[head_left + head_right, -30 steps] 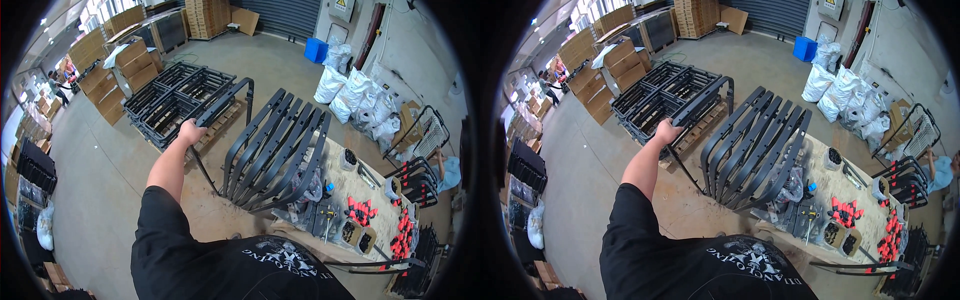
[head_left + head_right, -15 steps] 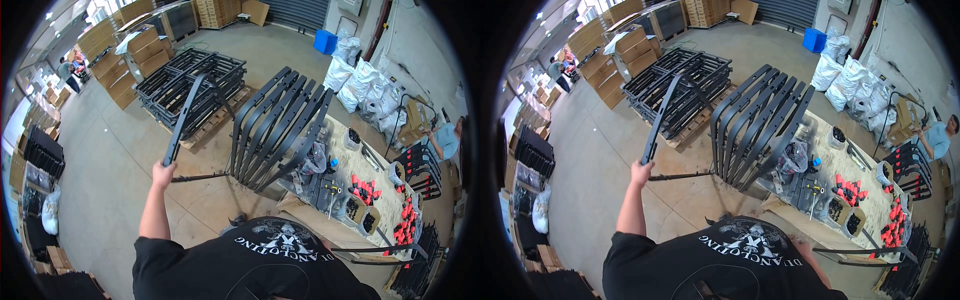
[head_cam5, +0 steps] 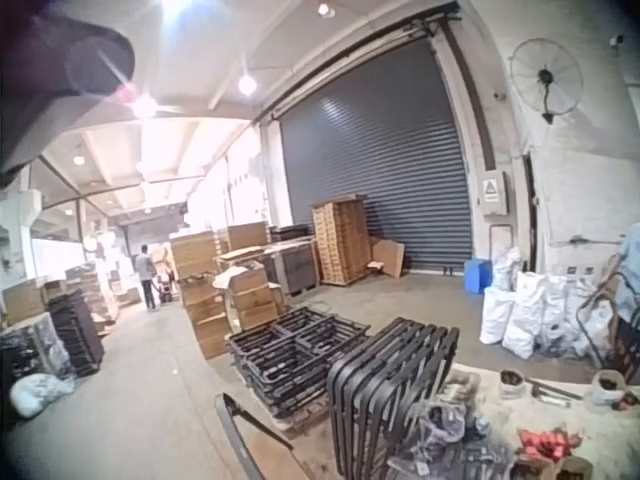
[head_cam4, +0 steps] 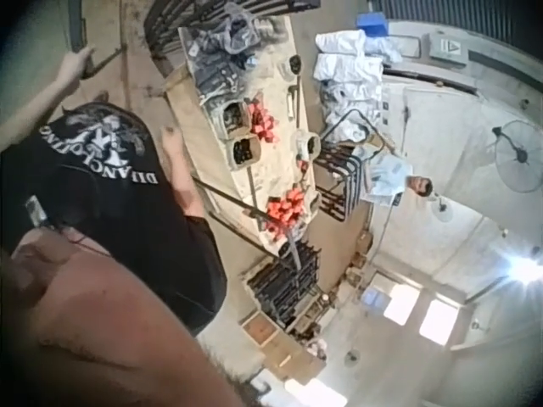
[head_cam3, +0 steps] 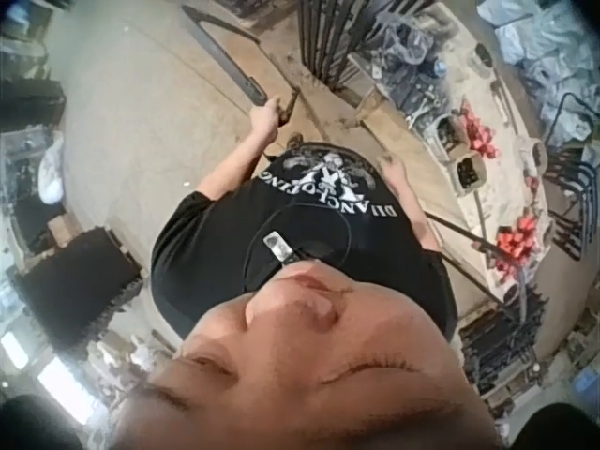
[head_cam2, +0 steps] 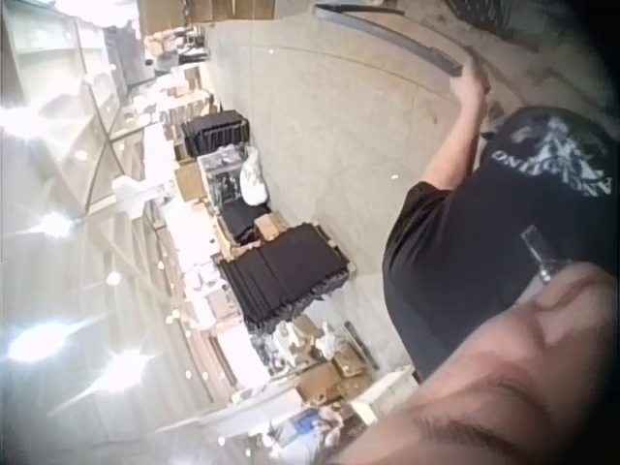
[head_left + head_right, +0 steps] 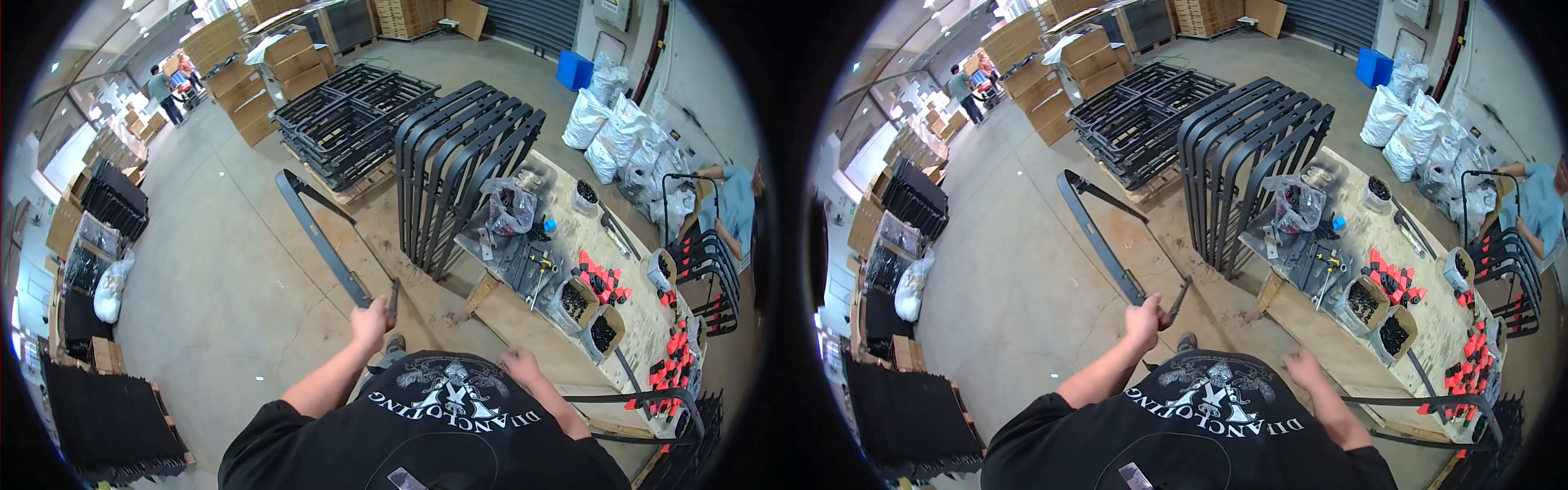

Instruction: The recorder is attaching plastic clips and tightening bolts onto a metal frame using a hex key and a wrench.

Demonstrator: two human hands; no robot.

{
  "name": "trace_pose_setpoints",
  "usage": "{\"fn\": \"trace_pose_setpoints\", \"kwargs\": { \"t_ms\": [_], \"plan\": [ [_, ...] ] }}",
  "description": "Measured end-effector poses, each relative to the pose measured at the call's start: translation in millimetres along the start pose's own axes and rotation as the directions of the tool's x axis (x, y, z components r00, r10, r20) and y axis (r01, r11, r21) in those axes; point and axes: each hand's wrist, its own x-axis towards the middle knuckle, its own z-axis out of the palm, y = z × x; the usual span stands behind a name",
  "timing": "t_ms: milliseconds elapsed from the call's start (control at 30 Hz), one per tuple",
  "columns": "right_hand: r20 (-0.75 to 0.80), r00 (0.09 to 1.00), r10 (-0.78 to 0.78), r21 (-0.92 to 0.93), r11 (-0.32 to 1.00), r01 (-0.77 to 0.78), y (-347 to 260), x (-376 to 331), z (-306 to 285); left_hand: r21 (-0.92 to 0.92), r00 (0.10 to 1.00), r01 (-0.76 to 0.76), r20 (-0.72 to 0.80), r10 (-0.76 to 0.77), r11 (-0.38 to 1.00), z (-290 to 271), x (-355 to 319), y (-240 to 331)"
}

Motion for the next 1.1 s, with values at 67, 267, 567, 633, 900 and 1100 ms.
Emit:
{"fn": "trace_pose_setpoints", "kwargs": {
  "t_ms": [67, 267, 567, 633, 900, 1100],
  "plan": [
    [0.021, 0.928, -0.372, -0.084, 0.924, 0.373, -95.6, -8.6, 13.3, -0.091, 0.996, -0.013, 0.087, 0.021, 0.996, 24.2, -22.4, 0.8],
    [0.177, 0.538, -0.824, 0.000, 0.547, 0.837, -260.7, -35.7, 62.6, -0.156, 0.991, -0.085, 0.091, 0.100, 0.984, 54.5, -61.6, -3.1],
    [-0.007, 0.589, -0.808, 0.054, 0.588, 0.807, -297.7, -27.2, 117.4, 0.094, 0.946, -0.003, 0.323, -0.028, 0.996, -33.8, -63.7, 59.8],
    [-0.086, 0.652, -0.753, 0.038, 0.652, 0.757, -297.2, -15.1, 115.4, 0.344, 0.923, -0.374, 0.232, 0.308, 0.861, -88.1, -54.8, 68.4],
    [-0.270, 0.626, -0.732, 0.084, 0.630, 0.772, -247.5, 9.1, 73.9, 0.592, 0.506, -0.721, 0.096, 0.857, 0.360, -216.4, 8.7, 152.3],
    [-0.452, 0.540, -0.710, -0.077, 0.635, 0.769, -215.9, -11.5, 58.5, 0.576, 0.534, -0.786, 0.453, 0.714, 0.223, -177.4, 12.5, 171.0]
  ]
}}
